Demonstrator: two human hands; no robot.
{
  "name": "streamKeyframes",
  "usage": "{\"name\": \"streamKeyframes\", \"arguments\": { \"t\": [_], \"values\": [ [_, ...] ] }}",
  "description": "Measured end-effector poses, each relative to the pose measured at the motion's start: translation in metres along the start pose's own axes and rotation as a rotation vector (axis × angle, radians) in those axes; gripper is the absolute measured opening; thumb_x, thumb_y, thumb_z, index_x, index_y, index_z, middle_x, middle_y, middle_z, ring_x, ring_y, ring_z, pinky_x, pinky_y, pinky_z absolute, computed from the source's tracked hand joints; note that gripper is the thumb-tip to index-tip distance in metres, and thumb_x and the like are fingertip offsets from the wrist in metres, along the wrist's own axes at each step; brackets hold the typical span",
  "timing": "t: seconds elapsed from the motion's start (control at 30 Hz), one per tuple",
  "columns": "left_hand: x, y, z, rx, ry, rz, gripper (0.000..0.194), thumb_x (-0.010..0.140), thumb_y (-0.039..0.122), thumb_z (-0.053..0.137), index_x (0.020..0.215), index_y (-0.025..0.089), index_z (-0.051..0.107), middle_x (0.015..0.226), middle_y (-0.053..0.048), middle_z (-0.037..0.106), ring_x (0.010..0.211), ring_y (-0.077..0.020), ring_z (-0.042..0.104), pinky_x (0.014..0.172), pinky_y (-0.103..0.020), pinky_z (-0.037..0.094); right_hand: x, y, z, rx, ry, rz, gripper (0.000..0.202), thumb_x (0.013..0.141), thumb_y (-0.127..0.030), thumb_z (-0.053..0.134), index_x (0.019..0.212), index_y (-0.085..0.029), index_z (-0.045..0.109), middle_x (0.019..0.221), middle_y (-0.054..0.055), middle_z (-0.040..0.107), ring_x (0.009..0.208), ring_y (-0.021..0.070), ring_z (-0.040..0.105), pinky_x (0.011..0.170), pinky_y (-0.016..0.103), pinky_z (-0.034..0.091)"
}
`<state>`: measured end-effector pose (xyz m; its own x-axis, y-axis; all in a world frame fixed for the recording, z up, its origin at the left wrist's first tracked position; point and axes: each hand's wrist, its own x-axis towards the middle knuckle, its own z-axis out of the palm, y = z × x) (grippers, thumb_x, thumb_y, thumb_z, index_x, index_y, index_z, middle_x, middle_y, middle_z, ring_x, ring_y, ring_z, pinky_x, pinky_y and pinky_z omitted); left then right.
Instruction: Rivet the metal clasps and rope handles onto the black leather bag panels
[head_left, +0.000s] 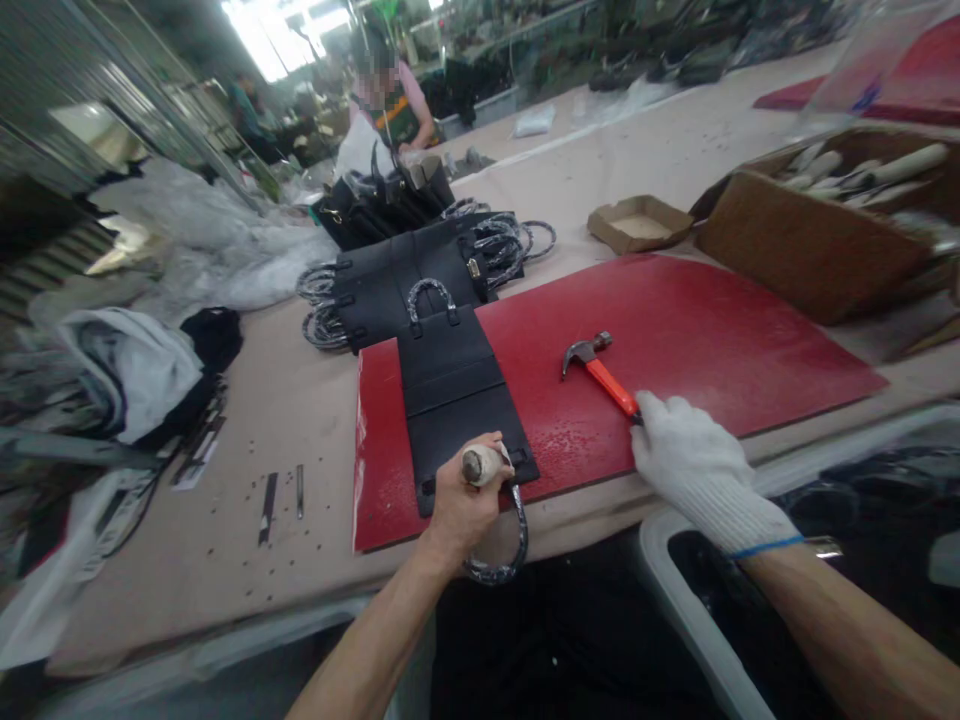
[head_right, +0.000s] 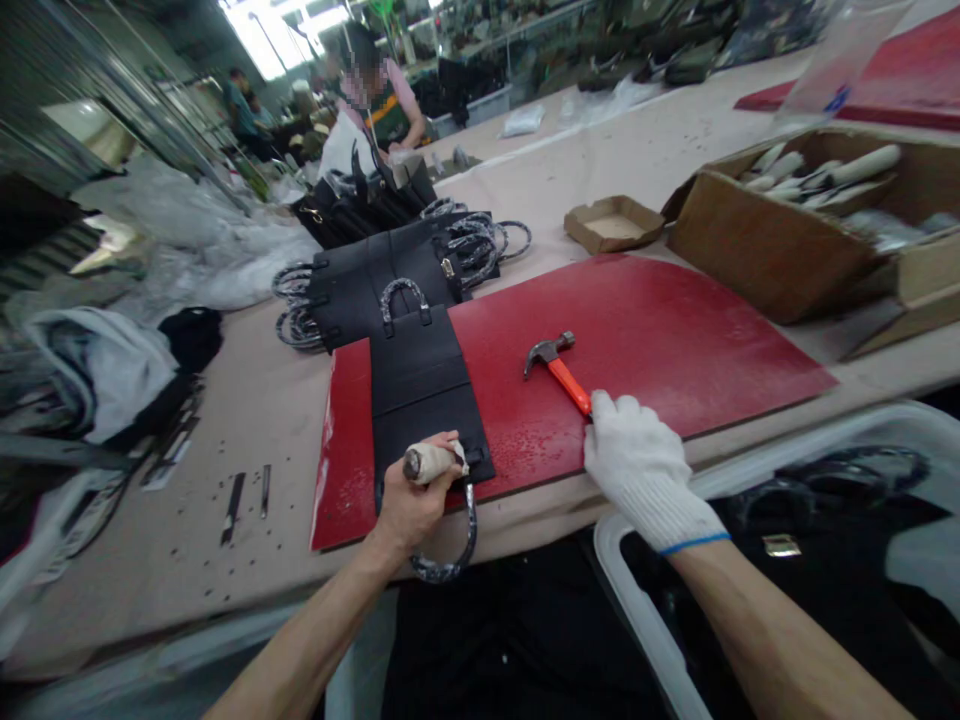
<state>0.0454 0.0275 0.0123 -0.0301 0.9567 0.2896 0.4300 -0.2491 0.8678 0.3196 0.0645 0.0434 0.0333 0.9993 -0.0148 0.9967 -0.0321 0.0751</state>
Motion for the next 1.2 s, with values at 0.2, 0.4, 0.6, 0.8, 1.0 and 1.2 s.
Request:
{"name": "streamKeyframes", "arguments": {
  "t": [0.2,0.4,0.6,0.8,1.0,1.2],
  "values": [
    [-0.023,-0.002,0.001,0.157,-0.030,0.357,0.028,0.088,0.012,0.066,0.115,0.018,0.070,0.131,-0.017,0.072,0.122,-0.0260,0.071,0.104,-0.041,0.061,-0.002,-0.001,0.000,-0.015,-0.004,0.013,0.037,0.104,-0.031,0.041,0.132,-0.014,0.056,0.104,0.016,0.064,0.088,0.0335,0.067,0.059,0.037,0.033],
    [-0.027,-0.004,0.002,0.115,0.011,0.242,0.025,0.089,0.014,0.068,0.113,0.019,0.071,0.131,-0.016,0.072,0.123,-0.0271,0.071,0.106,-0.044,0.060,-0.003,0.002,0.005,-0.009,0.031,-0.008,0.037,0.104,-0.032,0.041,0.132,-0.013,0.056,0.101,0.015,0.063,0.087,0.0323,0.066,0.059,0.037,0.030],
    [-0.013,0.003,-0.003,0.007,-0.030,-0.018,0.017,0.087,0.022,0.072,0.104,0.017,0.073,0.127,-0.016,0.074,0.118,-0.0277,0.072,0.108,-0.047,0.057,-0.002,0.003,0.004,0.023,0.018,0.001,0.035,0.103,-0.031,0.041,0.129,-0.014,0.057,0.098,0.015,0.062,0.084,0.0312,0.065,0.056,0.036,0.025],
    [0.003,0.008,-0.009,-0.034,-0.117,-0.086,0.017,0.083,0.021,0.073,0.100,0.017,0.073,0.124,-0.015,0.075,0.116,-0.0274,0.072,0.107,-0.046,0.055,-0.001,0.004,0.006,0.026,0.027,-0.008,0.036,0.103,-0.032,0.041,0.130,-0.013,0.057,0.099,0.016,0.062,0.083,0.0314,0.064,0.056,0.036,0.027],
    [0.018,0.011,-0.011,-0.063,-0.181,-0.183,0.019,0.076,0.019,0.072,0.095,0.017,0.073,0.116,-0.013,0.077,0.112,-0.0273,0.073,0.104,-0.045,0.056,-0.002,0.004,0.006,0.025,0.015,-0.007,0.037,0.104,-0.032,0.039,0.130,-0.013,0.057,0.098,0.016,0.062,0.083,0.0327,0.066,0.056,0.036,0.030],
    [0.017,0.012,-0.004,-0.044,-0.169,-0.221,0.023,0.077,0.019,0.070,0.100,0.017,0.071,0.111,-0.011,0.077,0.102,-0.0242,0.073,0.094,-0.038,0.058,0.002,0.005,-0.005,0.049,-0.083,-0.015,0.034,0.103,-0.031,0.037,0.122,-0.013,0.059,0.099,0.018,0.064,0.086,0.0345,0.069,0.057,0.035,0.037]
  ]
}}
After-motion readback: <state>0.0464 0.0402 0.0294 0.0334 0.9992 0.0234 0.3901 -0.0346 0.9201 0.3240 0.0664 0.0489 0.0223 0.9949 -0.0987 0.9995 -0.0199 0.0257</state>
